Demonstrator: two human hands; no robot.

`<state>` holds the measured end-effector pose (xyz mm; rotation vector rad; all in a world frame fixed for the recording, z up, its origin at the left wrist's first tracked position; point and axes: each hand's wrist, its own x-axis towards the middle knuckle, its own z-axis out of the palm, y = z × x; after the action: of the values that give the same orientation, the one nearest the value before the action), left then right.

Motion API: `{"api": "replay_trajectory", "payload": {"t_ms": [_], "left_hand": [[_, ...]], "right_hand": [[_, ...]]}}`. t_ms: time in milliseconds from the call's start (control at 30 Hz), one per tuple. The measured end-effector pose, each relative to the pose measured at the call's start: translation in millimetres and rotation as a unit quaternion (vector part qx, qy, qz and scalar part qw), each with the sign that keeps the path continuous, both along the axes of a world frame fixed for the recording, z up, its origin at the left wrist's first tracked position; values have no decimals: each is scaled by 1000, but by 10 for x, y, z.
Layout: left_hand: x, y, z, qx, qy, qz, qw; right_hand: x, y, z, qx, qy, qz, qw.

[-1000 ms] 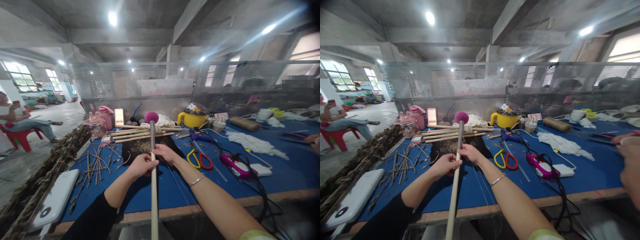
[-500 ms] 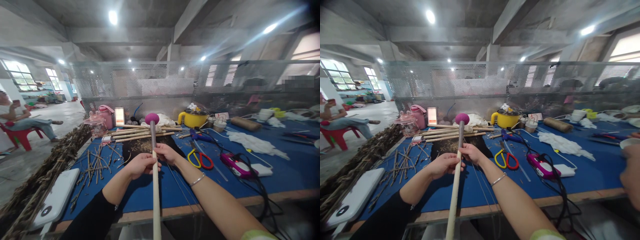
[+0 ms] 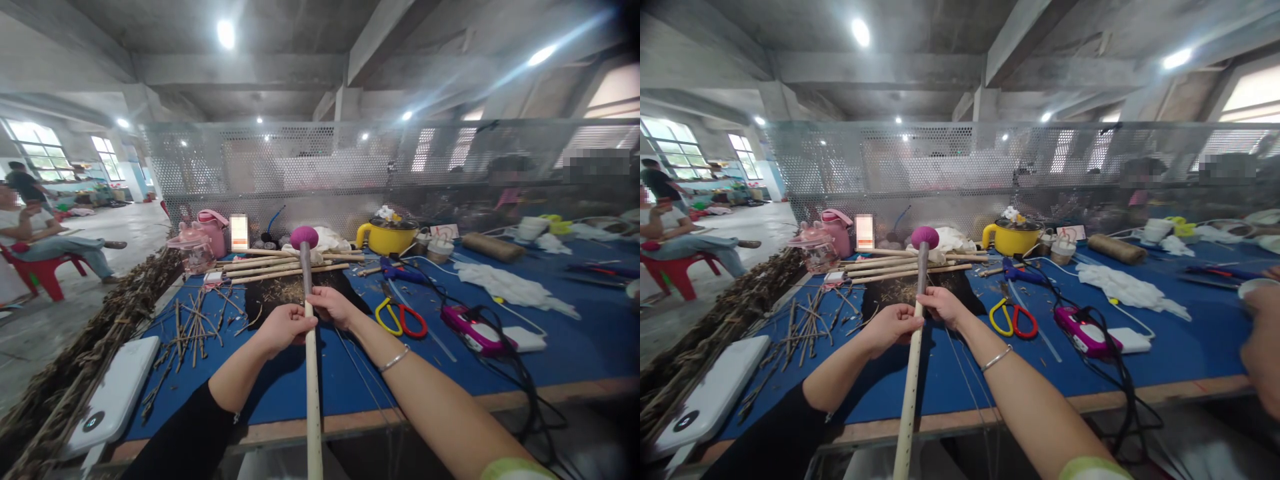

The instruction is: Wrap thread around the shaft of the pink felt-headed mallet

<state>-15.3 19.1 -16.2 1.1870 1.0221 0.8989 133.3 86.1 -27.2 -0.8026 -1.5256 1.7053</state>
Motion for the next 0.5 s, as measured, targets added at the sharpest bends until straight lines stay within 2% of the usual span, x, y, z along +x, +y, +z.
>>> {"api": "replay_trajectory", "payload": {"t_ms": [133, 267, 367, 500], "left_hand": [[-14, -37, 89, -29, -43, -60, 997], [-10, -60, 106, -51, -52, -101, 992], [12, -55, 71, -42, -7, -65, 997], [27, -12, -15, 6, 73, 10, 997]], "right_hand": [[30, 10, -9, -29, 39, 23, 999], [27, -1, 12, -7, 18, 23, 1000], [-1, -18, 38, 6, -16, 3, 1000], [-23, -30, 49, 15, -37, -17, 999]]}}
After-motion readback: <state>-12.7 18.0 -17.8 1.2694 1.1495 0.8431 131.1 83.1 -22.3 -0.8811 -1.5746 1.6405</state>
